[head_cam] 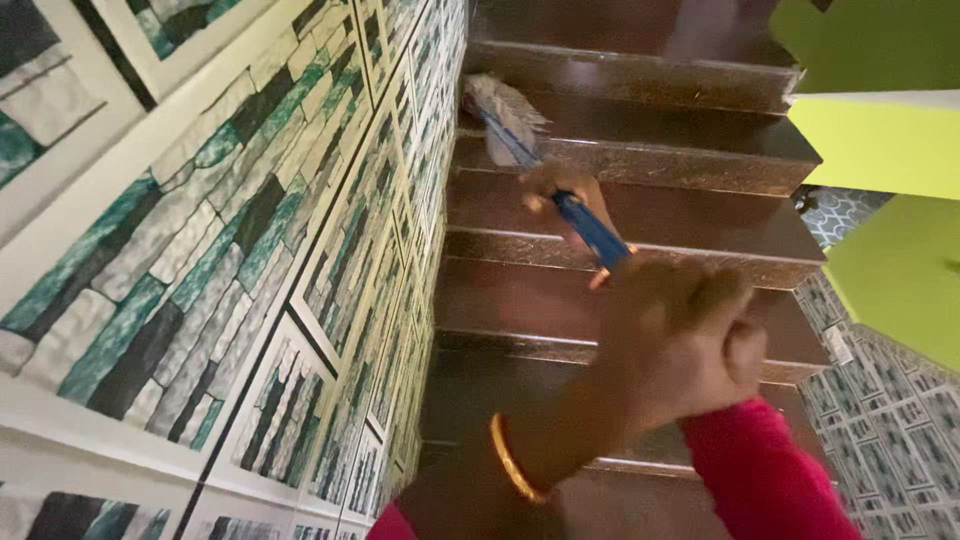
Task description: The person is using a mop to clean the steps of a staircase, moving the mop head back and forth across the surface of each step.
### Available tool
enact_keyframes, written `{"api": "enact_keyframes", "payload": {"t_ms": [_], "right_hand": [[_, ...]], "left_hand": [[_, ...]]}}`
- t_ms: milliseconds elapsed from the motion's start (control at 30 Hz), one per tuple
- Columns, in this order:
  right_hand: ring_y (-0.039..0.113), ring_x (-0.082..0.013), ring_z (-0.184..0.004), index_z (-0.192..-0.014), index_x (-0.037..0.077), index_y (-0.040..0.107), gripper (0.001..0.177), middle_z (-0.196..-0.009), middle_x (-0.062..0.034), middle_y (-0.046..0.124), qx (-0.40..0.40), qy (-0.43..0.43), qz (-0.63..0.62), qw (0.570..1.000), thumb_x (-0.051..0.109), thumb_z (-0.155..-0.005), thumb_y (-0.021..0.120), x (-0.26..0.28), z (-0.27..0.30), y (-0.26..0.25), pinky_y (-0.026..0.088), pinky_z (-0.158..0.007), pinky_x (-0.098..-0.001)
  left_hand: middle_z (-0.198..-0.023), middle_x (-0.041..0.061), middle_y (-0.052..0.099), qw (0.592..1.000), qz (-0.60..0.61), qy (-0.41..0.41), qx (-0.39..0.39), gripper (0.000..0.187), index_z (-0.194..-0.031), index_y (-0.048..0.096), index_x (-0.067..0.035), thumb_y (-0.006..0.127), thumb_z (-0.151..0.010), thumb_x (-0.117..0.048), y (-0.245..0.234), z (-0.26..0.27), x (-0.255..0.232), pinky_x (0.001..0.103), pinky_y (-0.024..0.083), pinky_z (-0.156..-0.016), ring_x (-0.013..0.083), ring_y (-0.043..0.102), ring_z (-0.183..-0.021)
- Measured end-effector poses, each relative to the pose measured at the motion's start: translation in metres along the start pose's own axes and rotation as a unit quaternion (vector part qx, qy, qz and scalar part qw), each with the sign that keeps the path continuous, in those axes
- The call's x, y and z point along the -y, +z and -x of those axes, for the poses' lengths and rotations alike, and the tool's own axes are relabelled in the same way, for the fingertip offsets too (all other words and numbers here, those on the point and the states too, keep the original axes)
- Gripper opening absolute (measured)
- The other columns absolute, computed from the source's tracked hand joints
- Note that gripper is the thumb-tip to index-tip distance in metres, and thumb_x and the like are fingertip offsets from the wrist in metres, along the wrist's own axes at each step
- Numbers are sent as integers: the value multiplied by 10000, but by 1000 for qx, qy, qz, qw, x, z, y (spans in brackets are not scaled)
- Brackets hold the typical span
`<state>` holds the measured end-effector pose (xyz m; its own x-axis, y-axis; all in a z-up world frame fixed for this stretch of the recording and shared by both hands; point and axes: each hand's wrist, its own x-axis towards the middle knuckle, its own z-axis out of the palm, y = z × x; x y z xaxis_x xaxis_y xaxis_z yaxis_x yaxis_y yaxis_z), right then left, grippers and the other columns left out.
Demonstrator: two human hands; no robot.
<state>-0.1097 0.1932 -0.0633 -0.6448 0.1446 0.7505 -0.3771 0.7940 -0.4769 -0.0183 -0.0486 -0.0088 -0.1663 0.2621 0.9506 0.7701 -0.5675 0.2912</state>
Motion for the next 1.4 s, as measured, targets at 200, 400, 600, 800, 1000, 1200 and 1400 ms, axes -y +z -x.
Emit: {"api": "enact_keyframes", "payload": {"t_ms": [200, 400, 600, 800, 1000, 1200, 1400], "right_hand": [[704, -252, -920, -1013, 74, 700, 163, -1051, -113, 725, 23, 45, 31, 998, 233, -977, 704, -20, -23, 39, 569, -893, -435], [701, -301, -975, -1020, 31, 720, 223, -1087, -164, 742, 64, -104, 67, 990, 252, -992, 715, -30, -22, 73, 558, -895, -464], [694, -375, -981, -958, 45, 754, 203, -1043, -170, 732, 199, 3, 197, 960, 248, -961, 742, -3, -11, 58, 557, -882, -458], [684, -384, -981, -1021, 71, 776, 294, -1081, -155, 736, 217, -51, 226, 948, 148, -737, 781, 28, -19, 44, 520, -900, -483], [667, -390, -1055, -1010, 92, 782, 269, -1068, -171, 737, 194, -19, 250, 948, 149, -748, 794, 32, 5, 19, 509, -958, -489], [716, -367, -986, -1000, 121, 769, 162, -974, -176, 760, 291, 220, 337, 868, 220, -873, 751, -23, 61, -56, 512, -997, -475], [729, -327, -1050, -1092, 133, 750, 245, -1115, -170, 747, 122, 284, 281, 908, 268, -888, 733, -96, 137, -151, 552, -1002, -422]], "left_hand": [[-824, 37, 581, 993, 27, 87, 81, 225, -1040, 596, -97, 729, -880, -183, -34, -13, 66, 386, 496, -694, 218, 608, -758], [-816, 85, 592, 990, -51, 41, 126, 298, -1068, 628, -81, 779, -857, -226, -78, 22, 91, 445, 496, -694, 269, 618, -750], [-836, 101, 585, 982, -76, 9, 175, 120, -952, 603, -100, 638, -837, -105, -102, 46, 73, 444, 532, -727, 283, 631, -780], [-781, 66, 685, 991, -75, -41, 103, 235, -892, 630, -100, 568, -1006, -296, -128, 41, 58, 450, 607, -911, 190, 732, -772], [-846, 114, 714, 998, 45, -20, 28, 465, -915, 649, -57, 441, -1114, -423, -117, 51, 74, 508, 566, -1058, 224, 742, -826], [-915, 123, 677, 990, 97, 7, 98, 357, -954, 601, -34, 441, -1126, -303, -29, 72, 114, 490, 555, -1027, 254, 736, -886], [-864, 110, 661, 979, 162, -69, 103, 166, -911, 578, -25, 474, -1003, -116, 116, 87, 123, 353, 541, -692, 186, 632, -713]]}}
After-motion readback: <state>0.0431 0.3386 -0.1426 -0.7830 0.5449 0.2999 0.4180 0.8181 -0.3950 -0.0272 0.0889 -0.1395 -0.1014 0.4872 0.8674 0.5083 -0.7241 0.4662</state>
